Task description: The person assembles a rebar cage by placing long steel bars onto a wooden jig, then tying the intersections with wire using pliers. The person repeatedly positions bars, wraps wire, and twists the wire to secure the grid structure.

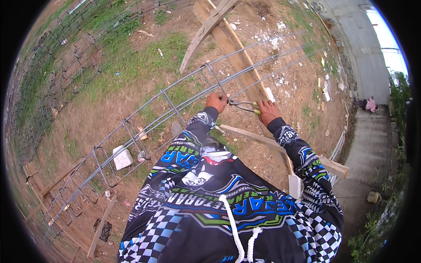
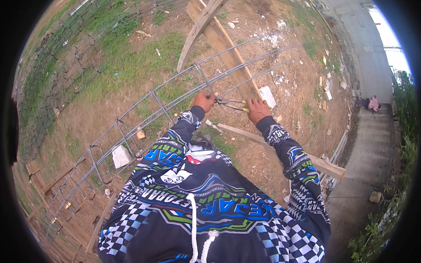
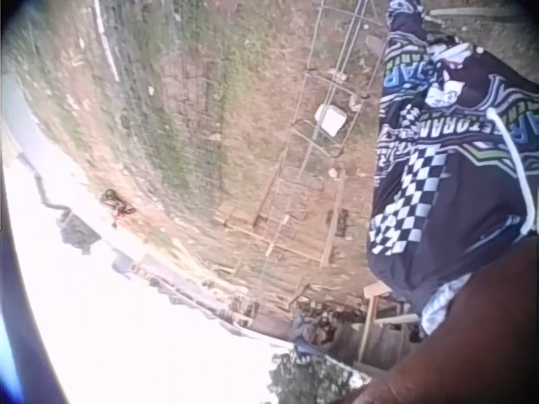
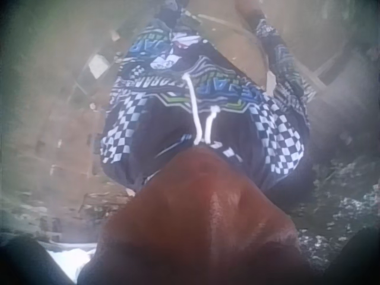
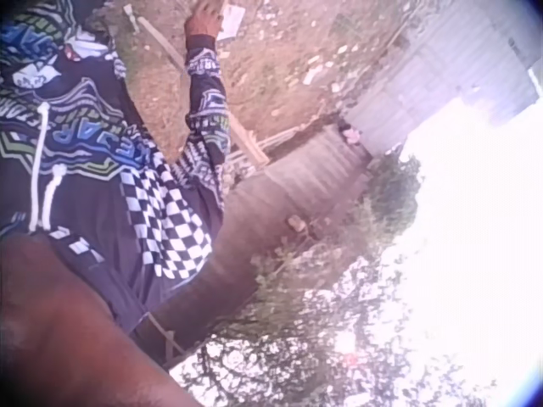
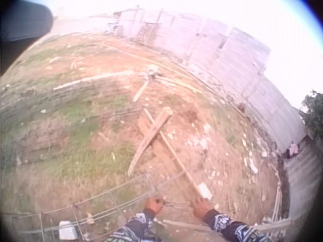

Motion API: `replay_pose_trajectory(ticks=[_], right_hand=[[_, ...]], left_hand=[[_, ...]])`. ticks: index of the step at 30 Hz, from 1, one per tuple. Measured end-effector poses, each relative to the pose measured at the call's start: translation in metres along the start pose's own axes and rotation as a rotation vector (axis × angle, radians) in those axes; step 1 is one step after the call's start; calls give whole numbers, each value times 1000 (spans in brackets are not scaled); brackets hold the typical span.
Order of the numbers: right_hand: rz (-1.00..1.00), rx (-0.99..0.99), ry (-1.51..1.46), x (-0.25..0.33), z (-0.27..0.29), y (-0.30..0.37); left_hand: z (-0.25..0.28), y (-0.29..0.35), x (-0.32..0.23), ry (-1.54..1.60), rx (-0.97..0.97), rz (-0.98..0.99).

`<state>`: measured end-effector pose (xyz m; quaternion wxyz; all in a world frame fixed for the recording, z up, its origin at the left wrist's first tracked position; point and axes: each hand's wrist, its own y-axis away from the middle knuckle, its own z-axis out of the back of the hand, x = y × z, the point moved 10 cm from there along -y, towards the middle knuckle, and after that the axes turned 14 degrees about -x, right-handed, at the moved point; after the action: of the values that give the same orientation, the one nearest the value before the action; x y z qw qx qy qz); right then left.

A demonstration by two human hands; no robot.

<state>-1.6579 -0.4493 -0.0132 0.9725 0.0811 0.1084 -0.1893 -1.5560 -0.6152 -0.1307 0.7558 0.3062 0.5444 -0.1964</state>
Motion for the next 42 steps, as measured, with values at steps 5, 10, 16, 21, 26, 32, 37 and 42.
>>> replay_pose_trajectory(ticks=[5,10,16,21,26,32,37,42], right_hand=[[187,-55,-76,-22,-18,-38],[95,22,-151,-1,16,-25],[-634,876,-1013,24,-64,47],[-642,965,-1290,40,-88,63],[-127,279,-544,21,-9,18],[103,-18,66,21,21,16],[160,134,-41,-20,-30,-26],[181,137,-123,1,17,-18]], left_hand=[[-9,-2,8,22,-39,-45],[0,-3,7,-14,-35,-6],[-6,-6,10,-14,-16,-38],[-7,-7,8,-62,-18,-95],[-2,-7,8,2,-3,-39],[3,2,0,-16,1,8],[-3,0,2,-76,-25,-63],[-2,-7,10,-45,-2,-26]])
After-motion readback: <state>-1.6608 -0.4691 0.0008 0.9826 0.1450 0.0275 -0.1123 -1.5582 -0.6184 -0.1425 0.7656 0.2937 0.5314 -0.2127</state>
